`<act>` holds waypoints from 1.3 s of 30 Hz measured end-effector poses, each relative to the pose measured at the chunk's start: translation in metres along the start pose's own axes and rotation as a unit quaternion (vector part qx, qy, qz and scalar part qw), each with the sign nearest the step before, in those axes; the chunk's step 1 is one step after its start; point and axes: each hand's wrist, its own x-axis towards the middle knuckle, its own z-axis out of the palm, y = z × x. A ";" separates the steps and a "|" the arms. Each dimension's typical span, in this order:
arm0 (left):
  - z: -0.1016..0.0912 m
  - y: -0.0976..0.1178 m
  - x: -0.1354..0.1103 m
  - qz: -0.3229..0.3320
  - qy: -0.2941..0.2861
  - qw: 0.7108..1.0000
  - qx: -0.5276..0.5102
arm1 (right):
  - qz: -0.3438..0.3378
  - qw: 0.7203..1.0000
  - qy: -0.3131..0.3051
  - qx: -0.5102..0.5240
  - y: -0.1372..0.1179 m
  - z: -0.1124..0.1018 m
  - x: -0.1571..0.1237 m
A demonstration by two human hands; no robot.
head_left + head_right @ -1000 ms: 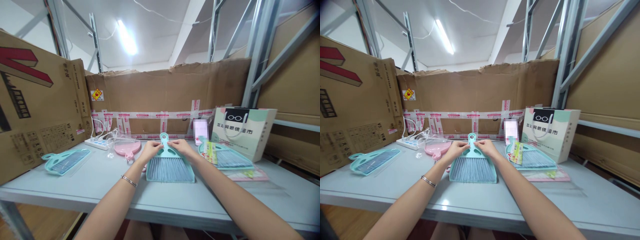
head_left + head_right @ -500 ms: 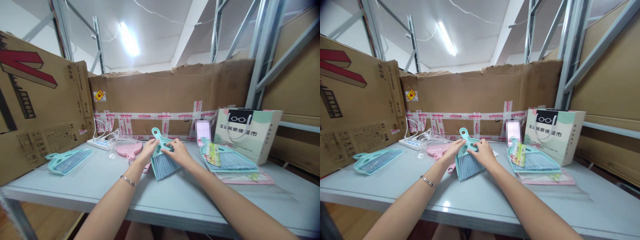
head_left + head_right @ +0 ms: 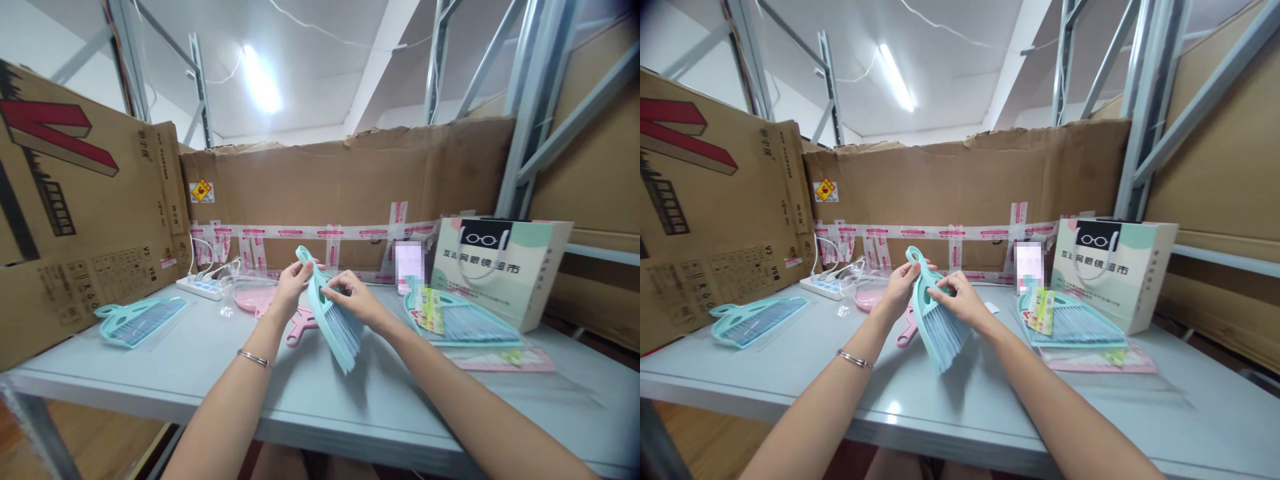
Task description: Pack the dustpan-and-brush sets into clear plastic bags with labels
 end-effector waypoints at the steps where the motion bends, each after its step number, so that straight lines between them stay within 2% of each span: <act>1: 0.002 0.001 0.000 0.008 0.014 1.000 0.015 | 0.005 1.000 -0.002 0.006 -0.001 0.000 0.000; 5: 0.011 0.006 -0.005 0.040 0.058 0.995 0.066 | 0.019 0.999 -0.004 0.038 -0.003 0.001 -0.001; 17: 0.020 0.016 -0.014 0.103 0.106 0.985 0.086 | 0.026 0.994 -0.013 0.103 -0.016 0.003 -0.005; 19: 0.020 0.017 -0.015 0.096 0.068 0.989 0.090 | 0.032 0.993 -0.021 0.113 -0.015 0.004 -0.006; 23: 0.018 0.019 -0.019 0.044 -0.102 0.990 0.089 | 0.005 0.992 -0.026 0.121 -0.014 0.006 -0.008; 25: 0.017 0.022 -0.020 0.036 -0.132 0.984 0.113 | -0.008 0.994 -0.019 0.104 -0.015 0.005 -0.008; 27: 0.013 0.027 -0.018 0.043 -0.111 0.983 0.139 | -0.011 0.997 -0.012 0.080 -0.015 0.002 -0.007; 30: 0.001 0.034 -0.013 0.082 -0.003 0.986 0.145 | -0.016 0.996 0.049 0.068 -0.013 -0.009 -0.002; 32: -0.007 0.039 -0.009 0.102 0.053 0.985 0.124 | -0.007 0.986 0.126 0.108 -0.009 -0.017 0.002; 34: -0.011 0.040 -0.007 0.089 0.050 0.990 0.092 | 0.027 0.966 0.167 0.198 -0.005 -0.023 0.005; 36: -0.010 0.038 -0.006 0.066 0.045 0.995 0.062 | 0.079 0.942 0.144 0.294 -0.003 -0.024 0.008; 39: -0.004 0.031 -0.004 0.028 0.078 0.996 0.035 | 0.164 0.909 0.069 0.376 0.003 -0.021 0.009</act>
